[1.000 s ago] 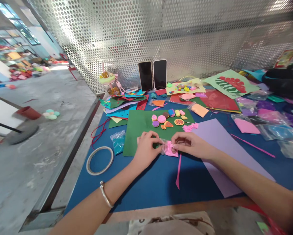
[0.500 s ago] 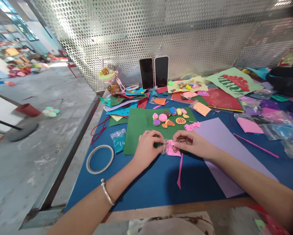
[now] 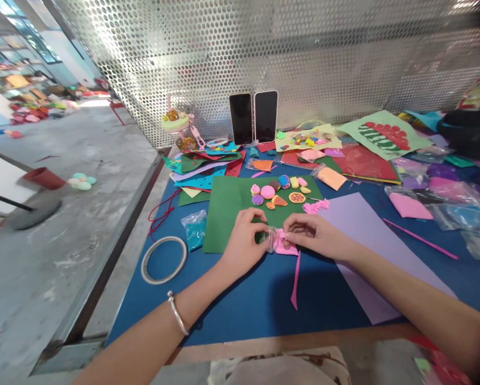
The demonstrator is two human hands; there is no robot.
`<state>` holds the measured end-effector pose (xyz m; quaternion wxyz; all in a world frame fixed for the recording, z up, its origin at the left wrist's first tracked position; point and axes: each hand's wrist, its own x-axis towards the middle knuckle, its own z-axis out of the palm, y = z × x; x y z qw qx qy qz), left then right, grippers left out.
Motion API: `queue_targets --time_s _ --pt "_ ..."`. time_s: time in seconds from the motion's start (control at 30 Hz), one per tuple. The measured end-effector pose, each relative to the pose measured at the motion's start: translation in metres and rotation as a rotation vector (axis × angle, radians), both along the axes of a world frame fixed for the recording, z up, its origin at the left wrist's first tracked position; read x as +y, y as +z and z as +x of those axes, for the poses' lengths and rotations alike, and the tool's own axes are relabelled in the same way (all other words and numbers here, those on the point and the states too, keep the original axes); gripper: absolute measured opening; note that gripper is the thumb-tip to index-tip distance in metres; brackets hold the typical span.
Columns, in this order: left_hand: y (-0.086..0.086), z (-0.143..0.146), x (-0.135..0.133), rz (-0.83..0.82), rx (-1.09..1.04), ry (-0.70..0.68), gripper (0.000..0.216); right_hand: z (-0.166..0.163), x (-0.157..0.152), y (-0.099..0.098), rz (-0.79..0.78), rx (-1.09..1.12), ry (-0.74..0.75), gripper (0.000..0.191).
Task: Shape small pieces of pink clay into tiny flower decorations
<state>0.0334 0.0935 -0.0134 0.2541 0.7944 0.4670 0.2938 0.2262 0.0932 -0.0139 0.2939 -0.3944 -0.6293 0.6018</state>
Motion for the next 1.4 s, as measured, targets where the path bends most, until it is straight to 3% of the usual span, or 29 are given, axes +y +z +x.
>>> queue_targets --time_s 0.4,0.63,0.83,1.07,1.4 --pt "0.014 -0.018 0.004 -0.061 -0.095 0.044 0.009 0.001 0.000 0.000 0.003 0.054 0.019 0.018" --pt "0.021 -0.033 0.014 -0.154 -0.098 -0.065 0.007 0.002 0.000 0.000 -0.002 0.041 0.023 0.021" --pt "0.030 -0.042 0.020 -0.137 -0.328 0.101 0.016 0.001 0.000 -0.004 0.021 0.064 0.014 0.023" --pt "0.034 -0.022 -0.004 -0.218 -0.457 -0.086 0.023 -0.003 -0.003 -0.005 0.040 0.245 -0.077 0.016" --pt "0.033 -0.014 -0.015 -0.255 -0.412 -0.149 0.026 -0.002 -0.002 -0.005 -0.005 0.275 -0.104 0.012"
